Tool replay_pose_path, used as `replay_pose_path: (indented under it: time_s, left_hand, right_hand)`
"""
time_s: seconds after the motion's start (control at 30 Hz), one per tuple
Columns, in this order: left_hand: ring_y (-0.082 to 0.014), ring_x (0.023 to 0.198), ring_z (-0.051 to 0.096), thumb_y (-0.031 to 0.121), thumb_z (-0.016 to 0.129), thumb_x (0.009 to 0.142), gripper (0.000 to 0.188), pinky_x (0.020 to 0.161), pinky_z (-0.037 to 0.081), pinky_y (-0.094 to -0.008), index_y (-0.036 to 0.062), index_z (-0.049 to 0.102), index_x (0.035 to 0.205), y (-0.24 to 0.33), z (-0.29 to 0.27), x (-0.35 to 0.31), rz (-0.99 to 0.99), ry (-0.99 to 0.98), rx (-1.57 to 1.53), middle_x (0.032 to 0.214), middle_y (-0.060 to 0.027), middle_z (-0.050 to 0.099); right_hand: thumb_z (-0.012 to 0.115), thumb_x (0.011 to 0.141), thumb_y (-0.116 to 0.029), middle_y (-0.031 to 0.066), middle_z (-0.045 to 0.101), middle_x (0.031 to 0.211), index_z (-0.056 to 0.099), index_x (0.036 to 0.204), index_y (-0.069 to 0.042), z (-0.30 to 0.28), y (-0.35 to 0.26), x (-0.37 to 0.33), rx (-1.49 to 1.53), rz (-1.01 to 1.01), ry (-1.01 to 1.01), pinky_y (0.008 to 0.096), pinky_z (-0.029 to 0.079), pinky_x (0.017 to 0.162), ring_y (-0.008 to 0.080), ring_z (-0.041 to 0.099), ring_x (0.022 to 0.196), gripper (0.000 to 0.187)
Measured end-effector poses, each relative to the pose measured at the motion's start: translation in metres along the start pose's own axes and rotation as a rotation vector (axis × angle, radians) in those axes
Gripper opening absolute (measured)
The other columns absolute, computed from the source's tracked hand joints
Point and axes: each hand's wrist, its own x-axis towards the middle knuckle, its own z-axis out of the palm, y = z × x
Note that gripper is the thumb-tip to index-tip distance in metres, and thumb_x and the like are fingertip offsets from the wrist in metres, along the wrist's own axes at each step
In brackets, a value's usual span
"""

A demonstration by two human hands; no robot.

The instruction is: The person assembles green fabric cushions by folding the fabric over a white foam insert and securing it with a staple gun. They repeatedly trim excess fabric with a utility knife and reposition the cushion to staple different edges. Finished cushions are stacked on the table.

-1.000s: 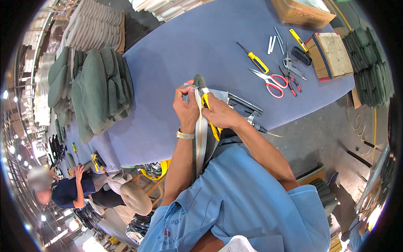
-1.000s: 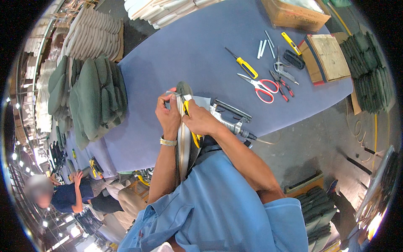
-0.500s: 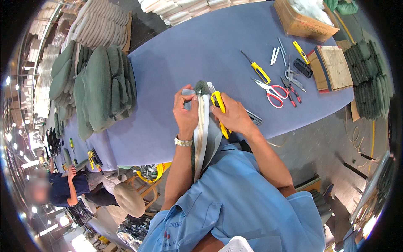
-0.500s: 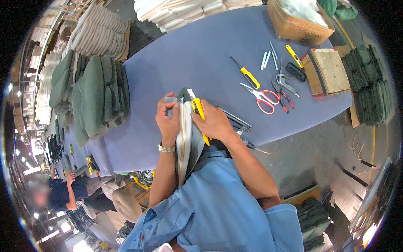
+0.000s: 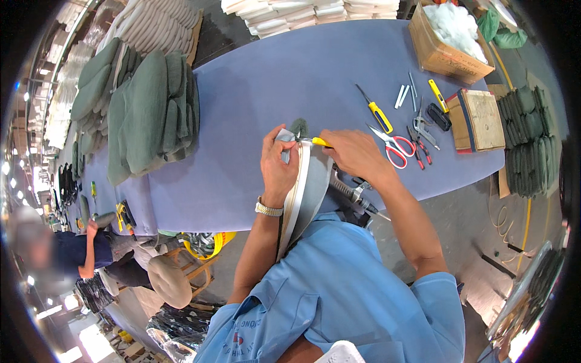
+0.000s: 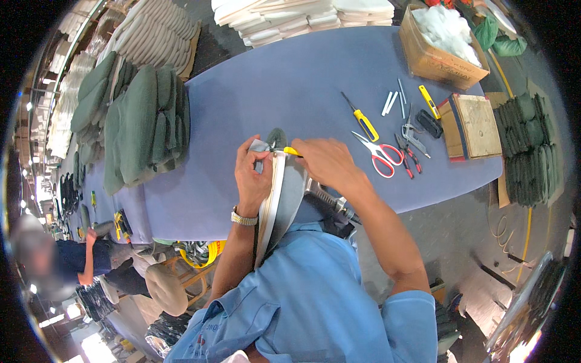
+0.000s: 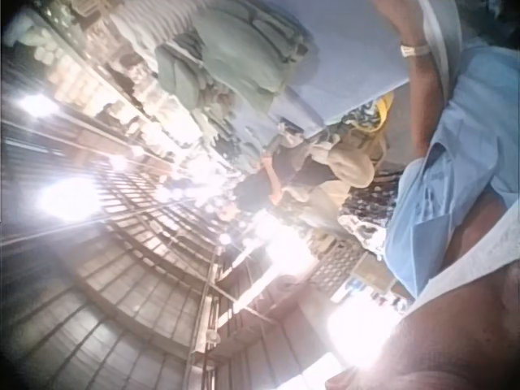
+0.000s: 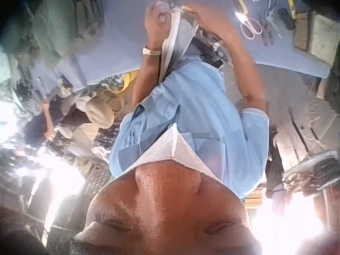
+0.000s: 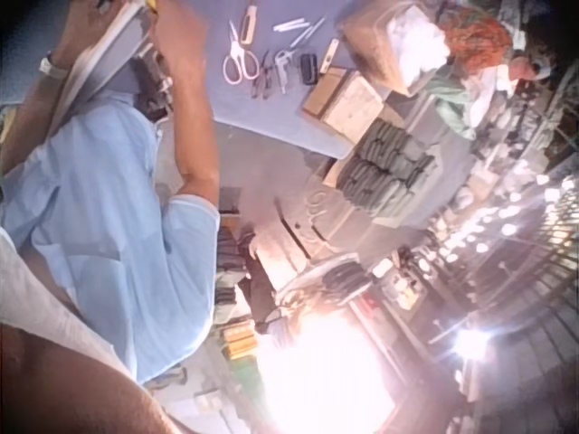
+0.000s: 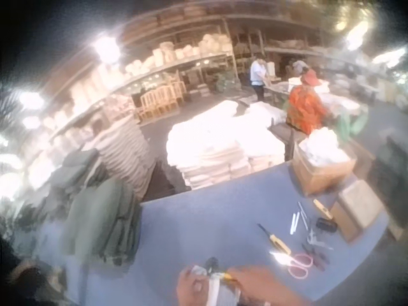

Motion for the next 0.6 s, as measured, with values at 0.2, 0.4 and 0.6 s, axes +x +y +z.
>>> replay_pose_path:
  time_s: [0.2, 0.4, 0.6]
  left_hand:
    - [-0.0323, 0.116, 0.065, 0.0, 0.071, 0.089, 0.008, 0.093, 0.053, -0.0388, -0.0002, 0.064, 0.089, 0.001, -0.003, -0.001, 0.008, -0.032, -0.036, 0.136, -0.0217, 0.061]
    - [-0.0312, 0.116, 0.064, -0.001, 0.068, 0.09, 0.008, 0.094, 0.052, -0.0389, 0.0001, 0.06, 0.091, -0.005, -0.002, 0.001, 0.04, -0.037, -0.091, 0.135, -0.0212, 0.061]
    - [-0.0314, 0.12, 0.062, -0.003, 0.067, 0.089, 0.007, 0.096, 0.051, -0.039, -0.0006, 0.06, 0.092, -0.011, -0.003, -0.007, -0.071, 0.019, -0.249, 0.135, -0.021, 0.059]
  right_hand:
    - [0.063, 0.094, -0.019, 0.0102, 0.072, 0.095, 0.064, 0.109, -0.012, -0.004, 0.0, 0.017, -0.302, -0.087, -0.049, 0.0474, 0.05, 0.079, 0.0324, 0.07, 0.093, 0.016]
    - [0.061, 0.092, -0.015, 0.0102, 0.073, 0.096, 0.065, 0.111, -0.013, -0.001, -0.001, 0.028, -0.338, -0.142, -0.08, 0.0469, 0.051, 0.082, 0.0312, 0.072, 0.095, 0.02]
    - [0.061, 0.097, -0.02, 0.0127, 0.071, 0.1, 0.062, 0.111, -0.009, 0.0, 0.004, 0.027, -0.292, -0.046, -0.205, 0.0496, 0.049, 0.081, 0.036, 0.069, 0.098, 0.017]
